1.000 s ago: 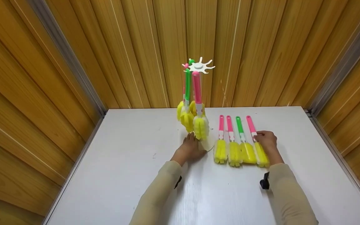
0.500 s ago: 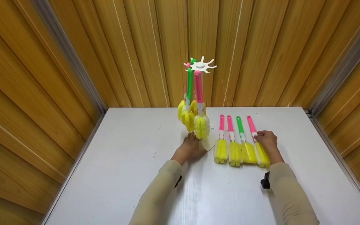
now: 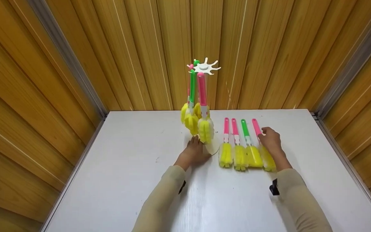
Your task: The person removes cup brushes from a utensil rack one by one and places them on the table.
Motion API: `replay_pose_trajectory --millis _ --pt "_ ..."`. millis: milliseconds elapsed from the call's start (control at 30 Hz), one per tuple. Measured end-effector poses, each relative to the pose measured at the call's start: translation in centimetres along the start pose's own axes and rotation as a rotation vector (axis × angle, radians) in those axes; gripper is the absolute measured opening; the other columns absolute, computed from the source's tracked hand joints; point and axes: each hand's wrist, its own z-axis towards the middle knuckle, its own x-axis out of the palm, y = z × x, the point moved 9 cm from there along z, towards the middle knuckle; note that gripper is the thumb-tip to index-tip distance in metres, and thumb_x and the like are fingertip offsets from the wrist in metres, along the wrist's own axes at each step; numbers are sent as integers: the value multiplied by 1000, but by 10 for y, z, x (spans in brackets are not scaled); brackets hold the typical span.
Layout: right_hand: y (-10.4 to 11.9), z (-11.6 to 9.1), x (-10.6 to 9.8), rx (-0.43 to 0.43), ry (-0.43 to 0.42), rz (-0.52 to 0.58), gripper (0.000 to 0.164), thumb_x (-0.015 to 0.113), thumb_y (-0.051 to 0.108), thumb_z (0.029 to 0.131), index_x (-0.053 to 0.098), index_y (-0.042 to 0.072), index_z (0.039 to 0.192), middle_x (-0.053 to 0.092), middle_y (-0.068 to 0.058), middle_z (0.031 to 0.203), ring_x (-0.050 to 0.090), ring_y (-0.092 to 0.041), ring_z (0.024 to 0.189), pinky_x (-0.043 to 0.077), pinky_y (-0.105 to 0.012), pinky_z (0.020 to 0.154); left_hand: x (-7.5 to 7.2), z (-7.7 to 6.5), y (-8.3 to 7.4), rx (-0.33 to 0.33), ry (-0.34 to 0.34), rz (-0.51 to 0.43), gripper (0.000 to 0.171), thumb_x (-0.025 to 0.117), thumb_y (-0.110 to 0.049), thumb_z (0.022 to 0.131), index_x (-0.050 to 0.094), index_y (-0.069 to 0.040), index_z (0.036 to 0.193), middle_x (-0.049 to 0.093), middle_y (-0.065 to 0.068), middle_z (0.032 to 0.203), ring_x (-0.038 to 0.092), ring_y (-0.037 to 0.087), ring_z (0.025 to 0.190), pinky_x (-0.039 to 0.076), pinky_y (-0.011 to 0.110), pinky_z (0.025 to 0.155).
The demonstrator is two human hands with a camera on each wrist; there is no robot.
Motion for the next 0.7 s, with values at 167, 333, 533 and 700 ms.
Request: replay_pose_trajectory --millis 167,333,533,700 --pt "36 -16 11 -138 11 16 46 51 11 103 48 -8 144 49 -31 146 44 -46 137 38 -56 112 2 -1 0 27 5 13 93 55 -56 99 14 -1 162 9 21 168 8 33 156 12 42 126" --pt "72 -32 30 -237 20 33 44 54 11 102 52 -5 144 51 -28 145 51 -45 131 47 -56 105 0 -6 2 56 31 -36 80 53 -46 103 17 -6 163 13 19 168 10 33 156 13 43 126" --pt "109 -50 82 -275 104 97 50 60 15 101 48 0 148 48 -24 147 55 -41 128 50 -50 103 -15 -21 8 105 -43 -206 60 53 -33 105 38 -3 156 36 16 161 30 31 151 25 44 123" --pt "138 -55 124 -345 115 90 48 65 10 95 54 -3 140 58 -24 137 58 -39 125 47 -51 106 -35 -37 12 107 -122 -418 53 54 -26 106 45 4 149 38 22 158 41 37 143 36 48 117"
